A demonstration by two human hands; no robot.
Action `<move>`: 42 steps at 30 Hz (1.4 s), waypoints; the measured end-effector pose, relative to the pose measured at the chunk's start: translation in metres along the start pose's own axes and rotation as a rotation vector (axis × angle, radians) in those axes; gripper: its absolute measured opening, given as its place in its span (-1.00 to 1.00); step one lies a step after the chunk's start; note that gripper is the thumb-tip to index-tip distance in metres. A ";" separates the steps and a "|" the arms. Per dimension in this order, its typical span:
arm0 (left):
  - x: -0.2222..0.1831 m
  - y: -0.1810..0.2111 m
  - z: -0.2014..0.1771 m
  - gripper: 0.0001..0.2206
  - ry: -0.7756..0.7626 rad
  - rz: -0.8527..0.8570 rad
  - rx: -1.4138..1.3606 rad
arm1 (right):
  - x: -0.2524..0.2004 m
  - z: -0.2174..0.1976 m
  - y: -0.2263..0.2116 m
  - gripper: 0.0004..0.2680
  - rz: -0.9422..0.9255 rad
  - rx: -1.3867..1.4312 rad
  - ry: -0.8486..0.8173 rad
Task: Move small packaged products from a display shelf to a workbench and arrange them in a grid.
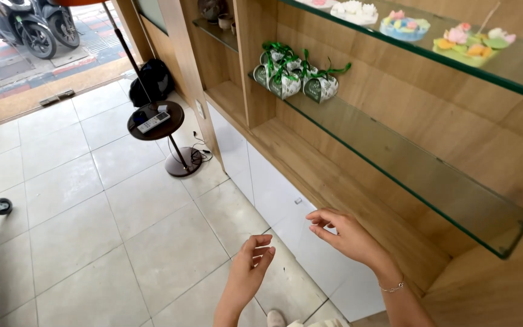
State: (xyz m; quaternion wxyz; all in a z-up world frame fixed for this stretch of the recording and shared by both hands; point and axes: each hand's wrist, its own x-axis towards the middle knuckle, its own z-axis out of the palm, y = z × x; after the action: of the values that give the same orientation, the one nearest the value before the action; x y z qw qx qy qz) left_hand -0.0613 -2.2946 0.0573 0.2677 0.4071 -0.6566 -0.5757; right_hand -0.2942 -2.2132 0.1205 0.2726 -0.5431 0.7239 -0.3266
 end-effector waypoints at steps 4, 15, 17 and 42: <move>0.079 0.017 -0.015 -0.74 -0.025 0.053 0.008 | 0.075 -0.011 0.011 -0.80 -0.005 0.148 0.026; 0.239 0.045 -0.023 -0.71 -0.243 0.140 0.000 | 0.195 -0.062 0.035 -0.72 -0.037 0.170 0.407; 0.269 0.052 -0.023 -0.71 -0.293 0.168 -0.006 | 0.216 -0.074 0.040 -0.70 -0.041 0.156 0.488; 0.498 0.105 -0.004 -0.69 -0.986 0.311 0.012 | 0.381 -0.091 0.086 -0.50 0.196 -0.231 0.933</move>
State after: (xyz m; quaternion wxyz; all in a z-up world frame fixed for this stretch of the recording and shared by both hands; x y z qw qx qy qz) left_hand -0.3435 -2.7159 0.1015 0.0063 -0.0137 -0.7607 -0.6489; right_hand -0.5146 -2.5478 0.0969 -0.1135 -0.2949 0.8480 -0.4255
